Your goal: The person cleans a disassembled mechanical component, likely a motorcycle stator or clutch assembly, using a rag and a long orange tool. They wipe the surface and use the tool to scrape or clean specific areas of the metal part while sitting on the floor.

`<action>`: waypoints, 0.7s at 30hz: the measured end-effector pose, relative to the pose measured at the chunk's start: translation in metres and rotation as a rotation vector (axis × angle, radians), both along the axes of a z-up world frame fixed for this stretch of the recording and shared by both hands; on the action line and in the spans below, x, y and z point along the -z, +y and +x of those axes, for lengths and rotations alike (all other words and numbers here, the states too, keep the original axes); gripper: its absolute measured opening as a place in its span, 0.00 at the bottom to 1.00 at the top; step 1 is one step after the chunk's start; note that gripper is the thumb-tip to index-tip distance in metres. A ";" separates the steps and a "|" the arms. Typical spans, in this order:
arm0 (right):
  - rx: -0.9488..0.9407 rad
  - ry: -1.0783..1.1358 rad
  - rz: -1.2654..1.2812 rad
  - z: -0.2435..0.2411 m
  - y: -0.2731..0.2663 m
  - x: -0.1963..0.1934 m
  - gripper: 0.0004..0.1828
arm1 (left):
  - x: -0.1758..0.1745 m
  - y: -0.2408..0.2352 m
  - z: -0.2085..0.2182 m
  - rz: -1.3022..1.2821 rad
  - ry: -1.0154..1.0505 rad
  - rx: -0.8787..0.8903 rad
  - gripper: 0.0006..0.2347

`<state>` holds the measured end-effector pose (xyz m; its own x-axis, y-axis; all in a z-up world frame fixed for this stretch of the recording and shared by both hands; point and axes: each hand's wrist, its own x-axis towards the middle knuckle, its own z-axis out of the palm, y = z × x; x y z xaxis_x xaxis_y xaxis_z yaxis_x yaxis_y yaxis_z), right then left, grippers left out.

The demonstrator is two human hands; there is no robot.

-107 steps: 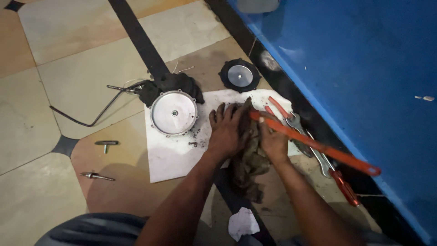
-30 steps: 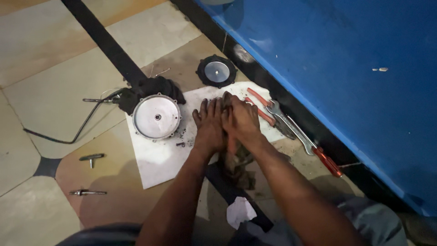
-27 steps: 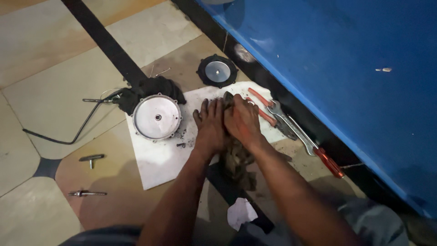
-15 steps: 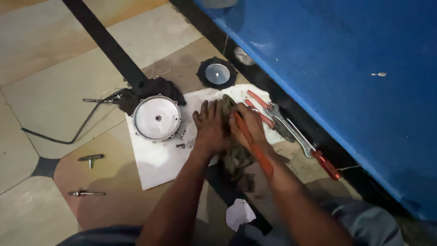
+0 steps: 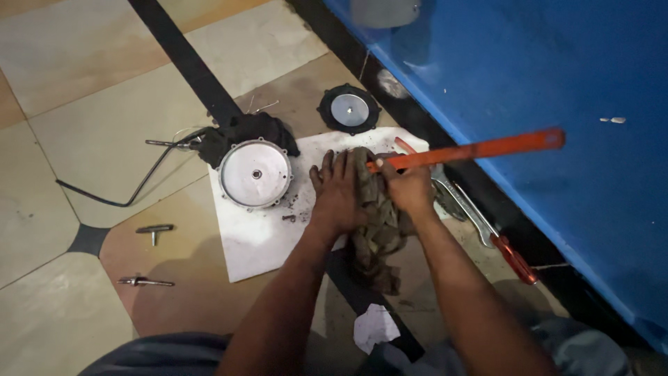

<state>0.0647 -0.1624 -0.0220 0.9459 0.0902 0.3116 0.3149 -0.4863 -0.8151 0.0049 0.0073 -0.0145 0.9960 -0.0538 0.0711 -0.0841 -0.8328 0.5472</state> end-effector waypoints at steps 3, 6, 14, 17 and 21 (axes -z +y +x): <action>-0.004 -0.039 -0.113 -0.006 -0.008 0.007 0.15 | 0.002 -0.002 0.000 0.000 -0.020 0.000 0.53; -0.219 -0.010 -0.264 0.008 -0.031 -0.001 0.09 | 0.006 0.000 -0.002 0.007 -0.055 0.006 0.53; -0.625 -0.086 -0.501 0.031 -0.033 -0.048 0.16 | 0.011 -0.001 0.001 -0.046 -0.107 -0.004 0.52; -0.534 -0.088 -0.476 0.004 -0.033 -0.046 0.22 | 0.017 0.000 0.005 0.018 -0.045 -0.002 0.55; -0.492 0.207 0.196 -0.029 -0.017 -0.030 0.19 | 0.018 0.005 0.003 -0.008 -0.097 0.023 0.49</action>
<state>0.0359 -0.1789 0.0084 0.8504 0.4944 0.1799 0.2903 -0.1558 -0.9442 0.0081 0.0122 -0.0324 0.9829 -0.0760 0.1675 -0.1563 -0.8253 0.5426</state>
